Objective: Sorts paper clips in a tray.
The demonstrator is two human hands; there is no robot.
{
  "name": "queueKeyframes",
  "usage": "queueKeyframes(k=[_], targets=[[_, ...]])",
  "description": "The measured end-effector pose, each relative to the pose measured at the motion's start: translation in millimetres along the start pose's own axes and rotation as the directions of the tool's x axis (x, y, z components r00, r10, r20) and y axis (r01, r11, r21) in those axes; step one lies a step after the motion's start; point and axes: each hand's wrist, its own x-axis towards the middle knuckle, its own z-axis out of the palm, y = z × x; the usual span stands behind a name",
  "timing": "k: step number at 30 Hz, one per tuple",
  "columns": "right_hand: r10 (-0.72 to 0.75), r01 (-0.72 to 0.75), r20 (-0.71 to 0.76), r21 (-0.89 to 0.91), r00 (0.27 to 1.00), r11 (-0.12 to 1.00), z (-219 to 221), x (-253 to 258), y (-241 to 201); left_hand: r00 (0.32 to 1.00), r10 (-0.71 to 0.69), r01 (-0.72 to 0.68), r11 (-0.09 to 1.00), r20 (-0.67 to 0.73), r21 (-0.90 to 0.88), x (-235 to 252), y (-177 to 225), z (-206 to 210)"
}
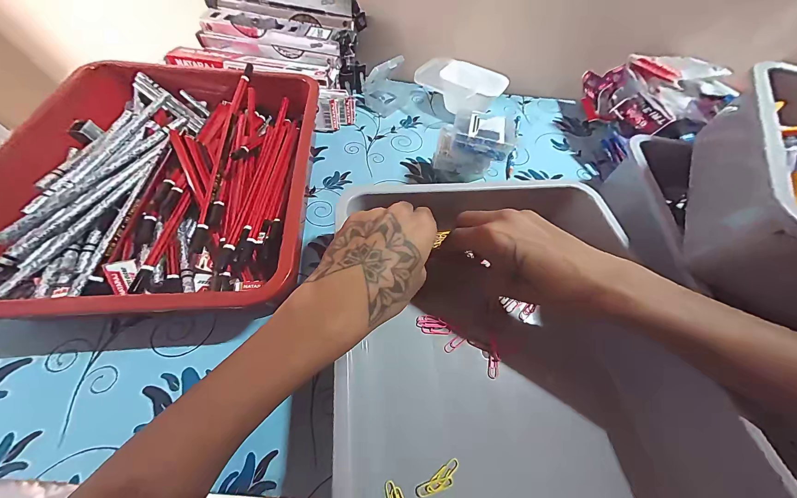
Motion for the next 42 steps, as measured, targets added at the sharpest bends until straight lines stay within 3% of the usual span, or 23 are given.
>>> queueKeyframes(k=[10,14,18,23,28,33,37,40,42], targets=[[0.080,-0.068,-0.110,0.110,0.991,0.992,-4,-2,-2,0.990,0.127,-0.138,0.954,-0.058,-0.265,-2,-15,7],[0.114,-0.107,-0.039,0.136,0.993,0.985,-6,-2,-3,0.989,0.140,-0.149,0.954,-0.052,-0.259,0,-17,7],[0.037,-0.027,-0.060,0.152,0.998,0.988,-5,-2,-2,0.989,0.124,-0.139,0.965,-0.077,-0.221,-4,-18,9],[0.138,-0.127,-0.092,0.118,0.986,0.985,-9,-4,-4,0.999,0.041,-0.042,0.989,-0.010,-0.139,-5,-15,7],[0.161,-0.142,-0.074,0.213,0.984,0.967,-8,-4,-3,0.999,0.035,-0.035,0.993,-0.001,-0.109,-7,-16,7],[0.179,-0.151,-0.057,0.325,0.982,0.933,-9,-2,-3,0.992,0.050,-0.084,0.947,-0.114,-0.310,1,-15,3],[0.159,-0.130,-0.059,0.337,0.985,0.932,-10,-1,-5,0.985,0.082,-0.126,0.944,-0.152,-0.306,4,-16,4],[0.198,-0.178,-0.008,0.398,0.980,0.900,-13,-1,-4,0.992,0.107,-0.120,0.947,-0.060,-0.297,3,-19,3],[0.218,-0.218,0.059,0.488,0.974,0.845,-15,-1,-4,0.976,0.168,-0.125,0.954,0.138,-0.273,4,-19,-1]])
